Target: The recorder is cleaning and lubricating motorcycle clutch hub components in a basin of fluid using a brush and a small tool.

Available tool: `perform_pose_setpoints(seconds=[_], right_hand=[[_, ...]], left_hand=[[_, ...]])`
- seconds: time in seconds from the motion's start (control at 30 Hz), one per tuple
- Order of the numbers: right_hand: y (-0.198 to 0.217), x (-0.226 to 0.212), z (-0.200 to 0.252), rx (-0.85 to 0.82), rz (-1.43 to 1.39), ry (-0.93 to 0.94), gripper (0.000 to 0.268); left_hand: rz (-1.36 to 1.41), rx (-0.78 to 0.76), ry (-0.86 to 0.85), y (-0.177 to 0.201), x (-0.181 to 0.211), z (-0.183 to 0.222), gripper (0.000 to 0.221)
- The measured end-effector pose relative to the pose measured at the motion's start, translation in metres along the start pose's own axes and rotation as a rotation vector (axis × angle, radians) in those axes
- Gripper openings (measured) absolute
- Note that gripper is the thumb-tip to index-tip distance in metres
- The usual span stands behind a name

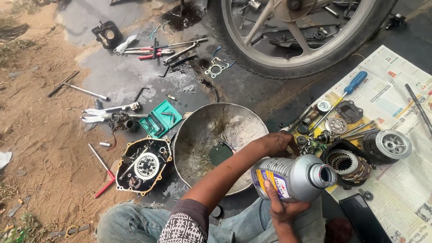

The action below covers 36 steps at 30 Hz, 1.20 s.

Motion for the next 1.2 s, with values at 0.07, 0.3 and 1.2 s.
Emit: perform_pose_setpoints(seconds=[0.07,0.3,1.2], right_hand=[[-0.003,-0.004,-0.003,-0.013,-0.005,0.001,0.052],[0.012,0.002,-0.011,0.074,0.158,0.203,0.062],[0.015,0.133,-0.074,0.128,1.052,-0.307,0.094]], left_hand=[[0.054,0.088,0.042,0.035,0.003,0.015,0.03],[0.451,0.527,0.176,0.134,-0.017,0.141,0.043],[0.358,0.792,0.454,0.163,-0.053,0.352,0.036]])
Point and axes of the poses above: each hand's wrist, its own z-axis away from the middle knuckle, its own y-axis out of the back of the hand, x = y × z, the point moved 10 cm from there along -z, towards the middle knuckle, and after that the axes turned 10 degrees about -z, right-handed, at the moved point
